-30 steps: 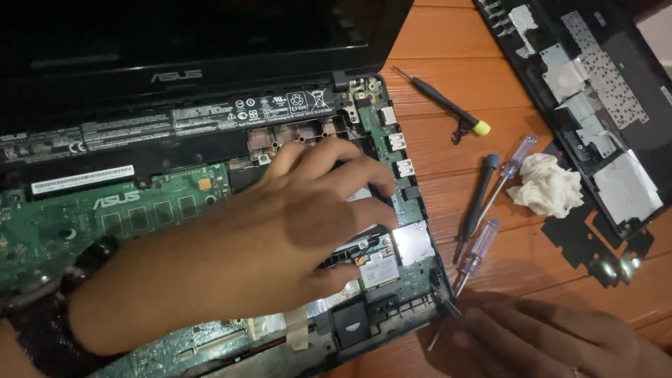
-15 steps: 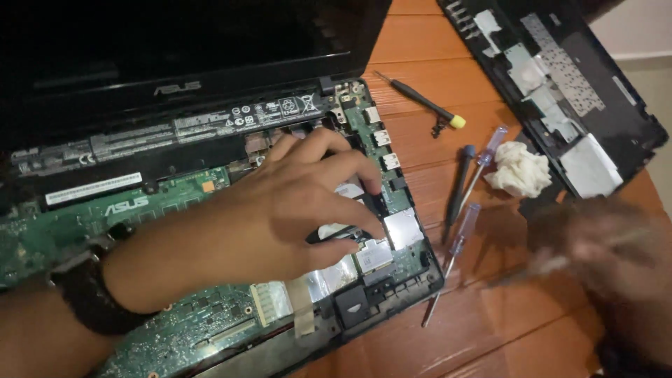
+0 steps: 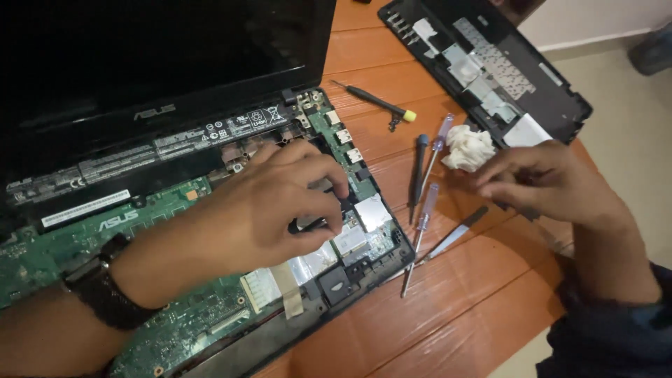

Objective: Disassembling internal components of a laptop using a screwdriver and tweezers, and cleaning parts with a cloth.

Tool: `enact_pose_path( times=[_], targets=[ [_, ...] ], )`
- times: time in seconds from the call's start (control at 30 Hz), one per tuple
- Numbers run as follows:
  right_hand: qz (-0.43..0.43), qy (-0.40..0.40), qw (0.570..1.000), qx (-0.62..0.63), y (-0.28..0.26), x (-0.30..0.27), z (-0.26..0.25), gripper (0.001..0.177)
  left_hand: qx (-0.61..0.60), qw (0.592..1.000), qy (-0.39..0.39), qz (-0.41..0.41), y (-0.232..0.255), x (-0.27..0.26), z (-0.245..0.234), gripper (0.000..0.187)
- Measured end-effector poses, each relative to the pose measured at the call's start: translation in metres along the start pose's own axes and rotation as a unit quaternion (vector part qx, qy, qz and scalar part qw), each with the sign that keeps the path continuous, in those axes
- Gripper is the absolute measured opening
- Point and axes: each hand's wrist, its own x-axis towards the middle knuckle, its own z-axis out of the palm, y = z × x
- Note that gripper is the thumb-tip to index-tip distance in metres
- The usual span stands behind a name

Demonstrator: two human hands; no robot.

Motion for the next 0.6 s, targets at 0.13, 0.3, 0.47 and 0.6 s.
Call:
enact_pose_path(
  times=[0.13, 0.3, 0.47, 0.6],
  targets=[
    [-0.105, 0.097, 0.981, -0.13, -0.053, 0.018, 0.021, 0.017, 0.022, 1.0, -0.01, -0.019, -0.006, -0.002, 0.007, 0.006],
    [-0.168, 0.034, 0.943, -0.285, -0.076, 0.04, 0.022, 0.043, 0.031, 0.998, -0.031, -0.053, -0.001, 0.0, 0.005, 0.005],
    [-0.16, -0.006, 0.954, -0.252, -0.092, 0.059, 0.027, 0.013, 0.008, 0.999, -0.017, -0.037, -0.002, -0.002, 0.004, 0.006],
    [-0.181, -0.037, 0.949, -0.256, -0.088, 0.061, 0.025, 0.006, -0.023, 0.997, -0.034, -0.07, -0.003, -0.001, 0.005, 0.023]
  ],
)
